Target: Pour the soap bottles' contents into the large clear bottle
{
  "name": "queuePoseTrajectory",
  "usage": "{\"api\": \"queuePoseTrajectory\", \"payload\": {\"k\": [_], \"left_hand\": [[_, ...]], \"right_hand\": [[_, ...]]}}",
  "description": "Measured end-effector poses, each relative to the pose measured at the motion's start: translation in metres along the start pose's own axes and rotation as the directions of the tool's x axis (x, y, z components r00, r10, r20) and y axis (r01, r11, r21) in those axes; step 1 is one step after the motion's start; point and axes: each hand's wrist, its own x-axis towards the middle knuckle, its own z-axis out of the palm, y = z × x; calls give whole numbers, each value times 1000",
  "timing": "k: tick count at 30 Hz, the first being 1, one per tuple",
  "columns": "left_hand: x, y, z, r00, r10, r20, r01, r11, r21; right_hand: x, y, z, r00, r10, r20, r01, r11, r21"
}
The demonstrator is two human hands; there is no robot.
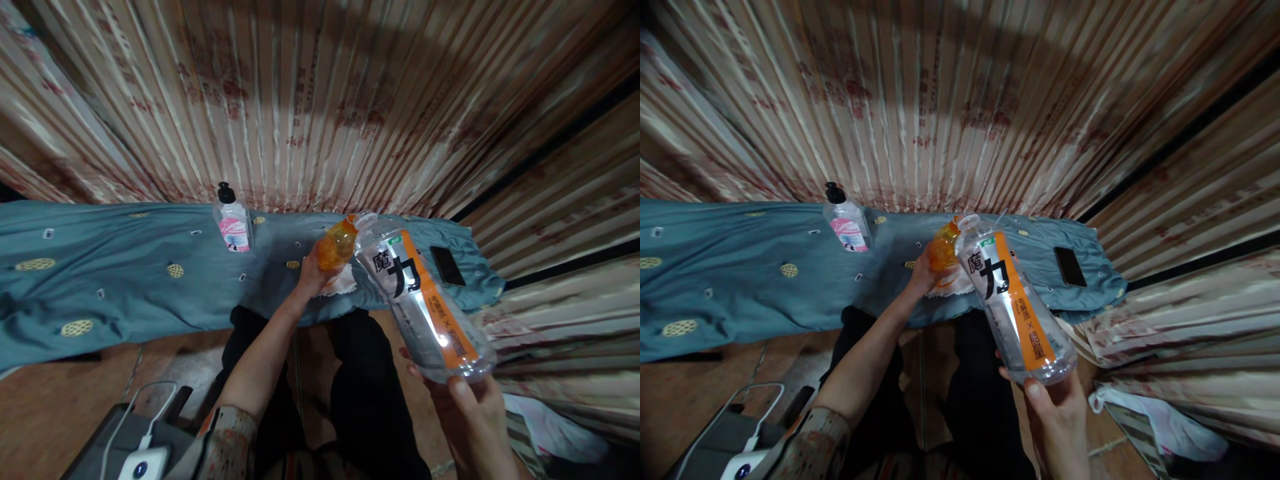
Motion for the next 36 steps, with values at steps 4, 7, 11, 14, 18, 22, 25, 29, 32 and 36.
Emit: {"api": "queuePoseTrajectory", "payload": {"k": [4, 7, 11, 14, 18, 22, 25, 29, 32, 36], "left_hand": [[0, -2, 0, 1000, 8, -4, -8, 1000, -4], [1, -4, 1, 1000, 5, -6, -5, 1000, -27], [0, -6, 2, 1000, 1, 3, -1, 999, -49], [-1, -8, 2, 1000, 5, 14, -4, 998, -70], [-2, -10, 3, 999, 30, 15, -28, 993, -111], [-1, -13, 5, 999, 45, 12, -43, 990, -137], [-1, -14, 5, 999, 32, 0, -32, 993, -116], [-1, -15, 4, 999, 42, 16, -39, 990, -135], [-2, -15, 4, 999, 44, 27, -39, 988, -149], [-2, -14, 5, 999, 37, 21, -34, 989, -143]], "right_hand": [[-3, -1, 0, 999, 46, 10, -47, 997, 58], [-7, -3, 1, 997, 65, 29, -67, 996, 66], [-10, -4, 0, 998, 48, 42, -48, 999, 16], [-12, -6, 1, 998, 55, 24, -55, 998, -4], [-14, -8, 5, 995, 95, -21, -94, 995, 28], [-15, -6, 5, 996, 90, -29, -89, 996, 31], [-14, -1, 3, 996, 81, -32, -79, 996, 34], [-14, 5, 0, 997, 78, -24, -77, 997, 30], [-15, 6, -1, 996, 84, -25, -83, 996, 28], [-15, 5, 2, 993, 114, -44, -111, 991, 72]]}}
